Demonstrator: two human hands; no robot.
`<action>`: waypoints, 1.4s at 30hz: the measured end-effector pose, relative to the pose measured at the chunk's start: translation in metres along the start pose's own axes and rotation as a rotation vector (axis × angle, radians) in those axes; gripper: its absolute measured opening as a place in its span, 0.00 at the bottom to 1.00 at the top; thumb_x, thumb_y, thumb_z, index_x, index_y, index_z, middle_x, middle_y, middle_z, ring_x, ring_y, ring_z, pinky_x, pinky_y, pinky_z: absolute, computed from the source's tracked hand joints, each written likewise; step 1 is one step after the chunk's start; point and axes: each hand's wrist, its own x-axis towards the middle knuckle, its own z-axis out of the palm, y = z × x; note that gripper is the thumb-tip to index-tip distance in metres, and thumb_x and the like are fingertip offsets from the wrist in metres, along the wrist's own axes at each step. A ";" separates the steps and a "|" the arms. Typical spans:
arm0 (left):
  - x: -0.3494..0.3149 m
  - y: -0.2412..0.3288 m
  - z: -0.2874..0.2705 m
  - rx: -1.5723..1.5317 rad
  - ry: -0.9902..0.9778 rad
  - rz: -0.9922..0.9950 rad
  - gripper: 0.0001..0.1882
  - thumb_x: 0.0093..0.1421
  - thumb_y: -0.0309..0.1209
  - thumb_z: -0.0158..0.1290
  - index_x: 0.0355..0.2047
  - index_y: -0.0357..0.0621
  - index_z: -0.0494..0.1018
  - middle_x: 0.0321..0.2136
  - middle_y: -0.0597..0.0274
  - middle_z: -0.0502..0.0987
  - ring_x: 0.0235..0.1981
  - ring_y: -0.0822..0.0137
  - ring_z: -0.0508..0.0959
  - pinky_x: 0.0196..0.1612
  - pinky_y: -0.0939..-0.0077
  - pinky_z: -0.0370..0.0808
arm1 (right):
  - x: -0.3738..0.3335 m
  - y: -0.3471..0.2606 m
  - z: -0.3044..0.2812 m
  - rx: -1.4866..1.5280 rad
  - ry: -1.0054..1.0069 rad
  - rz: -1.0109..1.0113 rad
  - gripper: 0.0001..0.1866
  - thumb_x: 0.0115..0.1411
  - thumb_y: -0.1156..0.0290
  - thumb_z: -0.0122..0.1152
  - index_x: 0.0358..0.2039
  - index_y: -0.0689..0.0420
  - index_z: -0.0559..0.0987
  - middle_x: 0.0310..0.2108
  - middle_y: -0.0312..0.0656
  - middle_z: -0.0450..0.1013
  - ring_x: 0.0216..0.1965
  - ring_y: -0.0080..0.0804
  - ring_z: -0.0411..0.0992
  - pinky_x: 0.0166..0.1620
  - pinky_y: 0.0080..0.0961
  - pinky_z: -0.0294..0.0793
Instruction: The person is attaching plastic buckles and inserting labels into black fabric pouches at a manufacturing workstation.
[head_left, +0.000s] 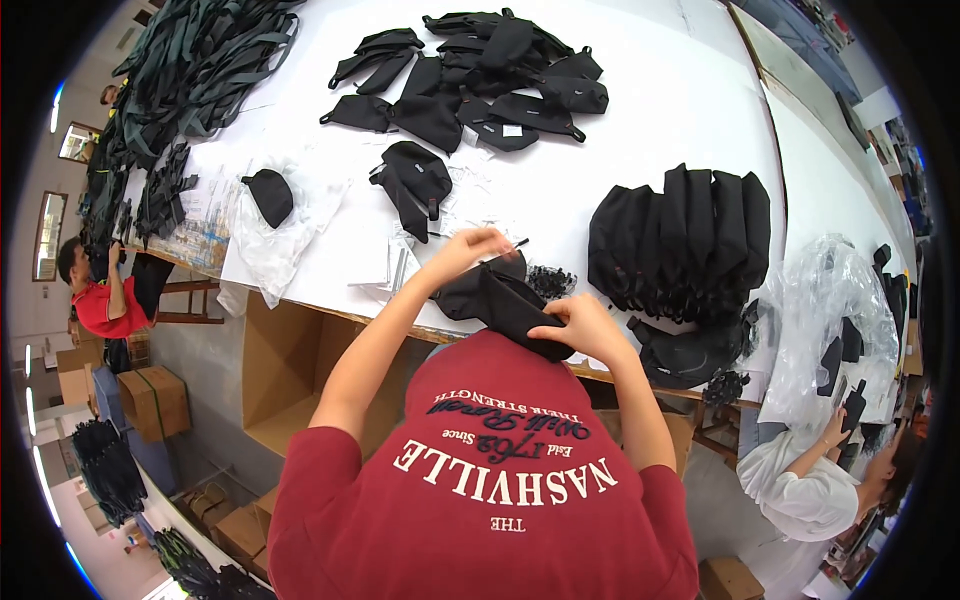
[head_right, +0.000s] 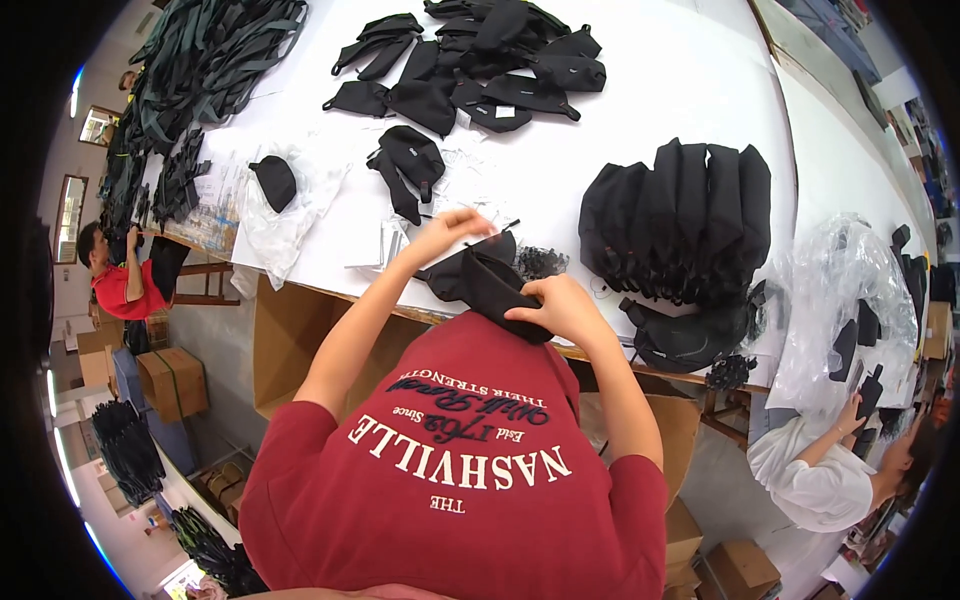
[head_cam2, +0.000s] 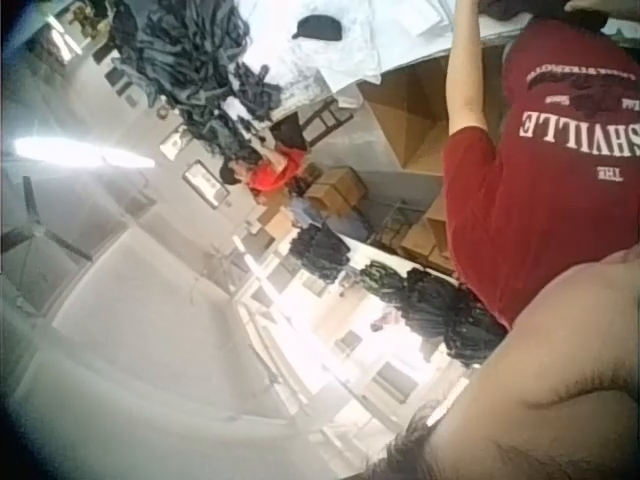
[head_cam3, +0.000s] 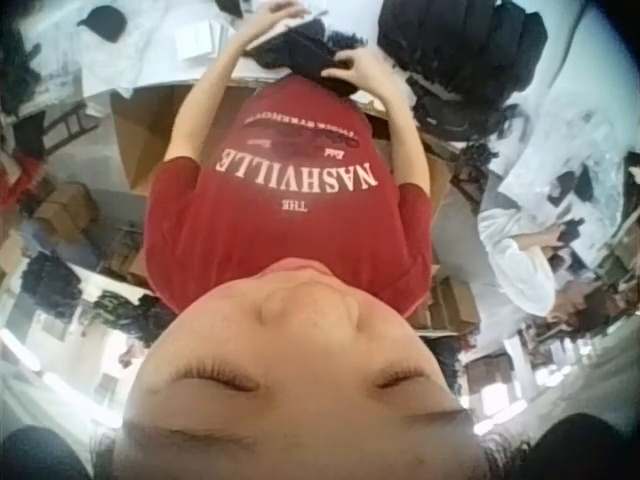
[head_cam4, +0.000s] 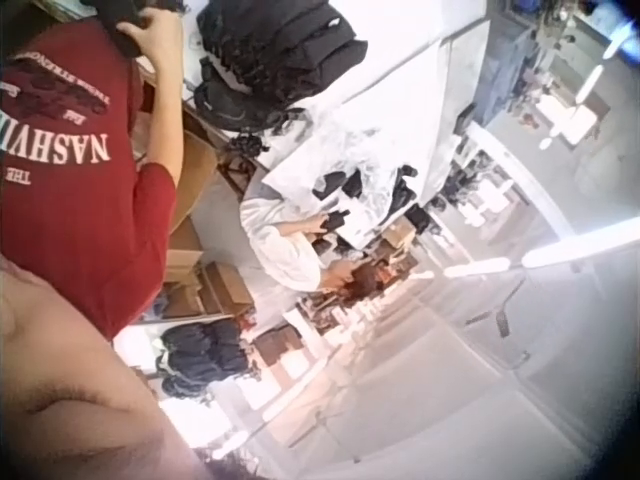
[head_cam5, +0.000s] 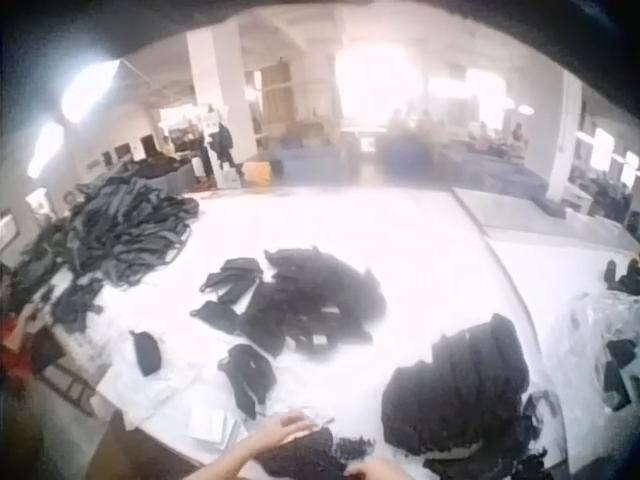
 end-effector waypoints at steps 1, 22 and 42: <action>0.009 -0.037 -0.022 0.493 0.301 0.077 0.15 0.52 0.35 0.59 0.37 0.39 0.73 0.33 0.54 0.75 0.39 0.55 0.74 0.46 0.64 0.69 | 0.002 0.000 0.000 -0.019 0.012 -0.018 0.19 0.46 0.56 0.69 0.24 0.61 0.79 0.12 0.43 0.65 0.15 0.36 0.64 0.23 0.31 0.62; -0.039 0.055 0.034 1.090 0.392 0.611 0.18 0.51 0.40 0.61 0.41 0.47 0.75 0.51 0.56 0.66 0.51 0.54 0.66 0.54 0.65 0.61 | 0.003 -0.007 0.001 -0.325 0.547 -0.333 0.07 0.49 0.64 0.65 0.25 0.53 0.81 0.15 0.40 0.71 0.19 0.38 0.71 0.24 0.30 0.67; -0.061 0.062 0.071 -0.798 0.364 0.110 0.19 0.53 0.26 0.59 0.45 0.38 0.70 0.40 0.60 0.76 0.41 0.67 0.76 0.46 0.72 0.74 | 0.004 -0.031 0.017 0.854 0.528 -0.271 0.22 0.68 0.59 0.39 0.37 0.64 0.77 0.19 0.30 0.62 0.25 0.15 0.59 0.31 0.15 0.57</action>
